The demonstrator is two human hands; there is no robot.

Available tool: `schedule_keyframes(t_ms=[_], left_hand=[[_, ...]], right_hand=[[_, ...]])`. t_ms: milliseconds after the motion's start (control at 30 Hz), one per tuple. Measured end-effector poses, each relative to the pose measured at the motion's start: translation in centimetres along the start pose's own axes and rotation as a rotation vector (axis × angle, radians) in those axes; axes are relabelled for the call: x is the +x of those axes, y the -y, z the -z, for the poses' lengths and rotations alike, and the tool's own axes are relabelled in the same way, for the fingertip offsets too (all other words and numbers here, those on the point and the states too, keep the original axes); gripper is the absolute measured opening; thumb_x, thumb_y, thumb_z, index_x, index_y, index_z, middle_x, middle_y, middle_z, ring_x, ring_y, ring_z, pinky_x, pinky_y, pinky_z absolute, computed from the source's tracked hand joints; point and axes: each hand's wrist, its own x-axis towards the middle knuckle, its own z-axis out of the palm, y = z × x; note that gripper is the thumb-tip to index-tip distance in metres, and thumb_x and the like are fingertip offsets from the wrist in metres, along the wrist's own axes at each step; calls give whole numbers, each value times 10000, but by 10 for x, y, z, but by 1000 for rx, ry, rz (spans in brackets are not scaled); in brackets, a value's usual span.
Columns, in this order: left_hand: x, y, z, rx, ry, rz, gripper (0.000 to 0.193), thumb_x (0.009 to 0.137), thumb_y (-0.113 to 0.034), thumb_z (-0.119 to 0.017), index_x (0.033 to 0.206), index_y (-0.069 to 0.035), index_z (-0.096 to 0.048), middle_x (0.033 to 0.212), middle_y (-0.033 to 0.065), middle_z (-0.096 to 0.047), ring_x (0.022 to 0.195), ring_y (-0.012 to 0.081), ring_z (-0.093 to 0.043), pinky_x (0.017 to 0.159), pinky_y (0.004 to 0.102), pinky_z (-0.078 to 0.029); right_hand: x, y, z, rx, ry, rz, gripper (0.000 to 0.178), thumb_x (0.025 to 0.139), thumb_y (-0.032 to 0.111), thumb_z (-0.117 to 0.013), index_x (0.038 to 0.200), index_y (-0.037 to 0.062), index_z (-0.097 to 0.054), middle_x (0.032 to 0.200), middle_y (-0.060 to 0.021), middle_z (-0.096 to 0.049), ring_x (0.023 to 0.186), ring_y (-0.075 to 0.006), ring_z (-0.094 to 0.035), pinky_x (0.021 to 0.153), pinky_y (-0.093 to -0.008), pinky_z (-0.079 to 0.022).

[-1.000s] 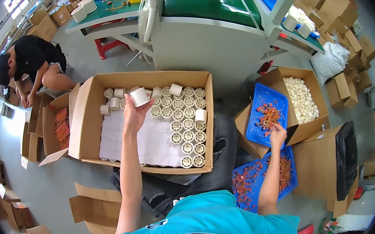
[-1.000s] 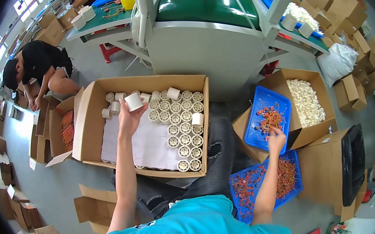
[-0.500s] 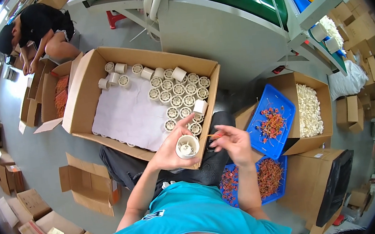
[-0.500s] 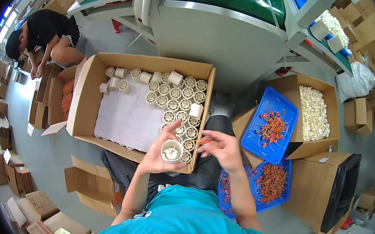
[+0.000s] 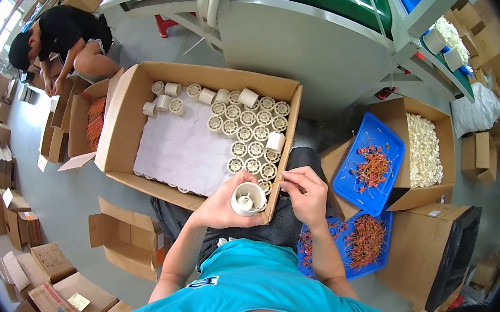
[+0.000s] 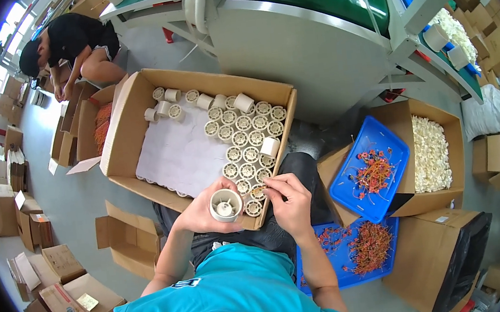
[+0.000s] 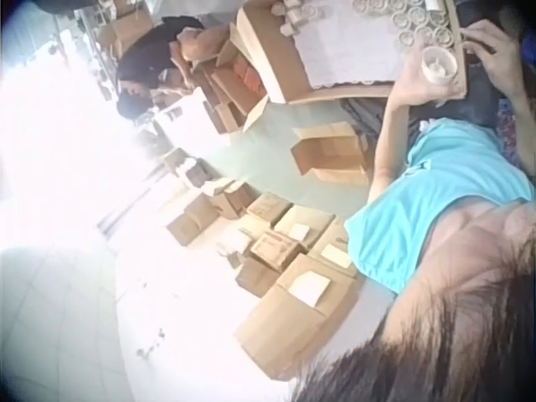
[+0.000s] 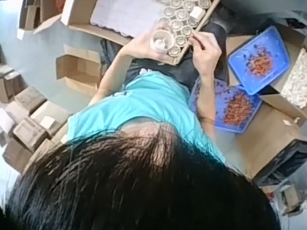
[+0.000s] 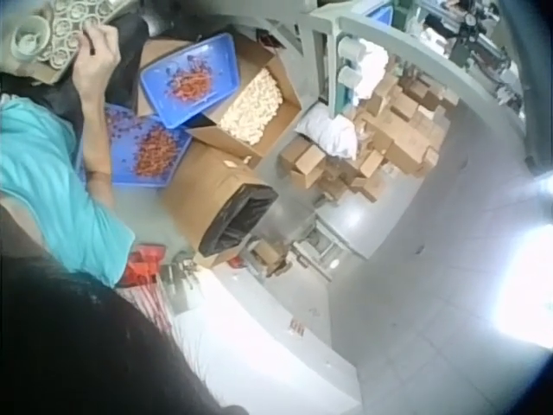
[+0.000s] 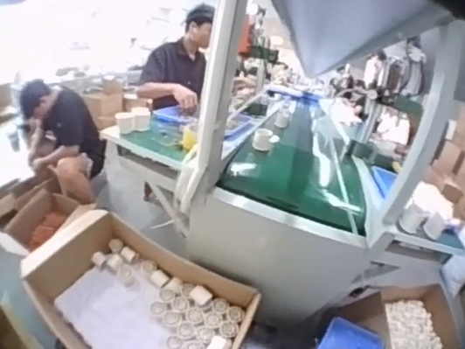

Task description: The person places small electronic components into white plastic tubes by hand, then organizes the filled tubes into a cardboard box.

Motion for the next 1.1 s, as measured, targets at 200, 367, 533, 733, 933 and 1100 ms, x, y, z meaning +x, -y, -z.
schedule_keyframes(t_ms=[200, 367, 533, 733, 933, 1100], left_hand=[[-4, 20, -5, 585, -530, -335, 589, 689, -97, -873, 1080, -37, -436, 1058, 126, -630, 927, 220, -648, 797, 340, -525], [-28, 17, 2, 709, -625, -461, 771, 647, -50, -866, 1266, -17, -408, 1108, 158, -572, 1047, 310, -566, 865, 384, -488], [-51, 15, 8, 670, -673, -443, 722, 644, -43, -857, 1263, -3, -487, 1165, 166, -549, 1082, 329, -540, 886, 386, -479], [-65, 14, 14, 607, -687, -468, 712, 639, -66, -871, 1246, -4, -505, 1123, 153, -572, 1040, 319, -565, 856, 376, -494], [-73, 12, 17, 601, -687, -491, 767, 613, -49, -862, 1282, 2, -490, 1143, 193, -557, 1028, 356, -589, 854, 396, -507], [-77, 11, 19, 573, -712, -480, 699, 630, -68, -872, 1228, -6, -516, 1115, 150, -578, 1025, 315, -576, 847, 376, -498]], right_hand=[[5, 30, -2, 261, -256, -12, 204, 819, -131, -671, 1016, -82, -690, 1024, -132, -625, 825, -190, -674, 730, -256, -555], [-9, 69, -21, 323, -193, 164, 202, 826, -129, -672, 1024, -91, -676, 1043, -174, -610, 828, -218, -678, 741, -280, -575], [-21, 77, -62, 264, -282, 383, 234, 805, -137, -694, 1028, -67, -681, 1045, -195, -615, 813, -213, -685, 734, -282, -580], [-21, 77, -96, 69, -309, 489, 221, 793, -113, -724, 1007, -63, -702, 1020, -198, -637, 790, -219, -693, 691, -275, -578], [-20, 79, -105, 0, -258, 499, 221, 786, -106, -731, 999, -52, -706, 1013, -191, -647, 795, -225, -686, 686, -281, -574], [-22, 76, -103, -14, -214, 495, 223, 784, -107, -727, 996, -42, -708, 1017, -186, -649, 815, -231, -675, 696, -290, -572]])
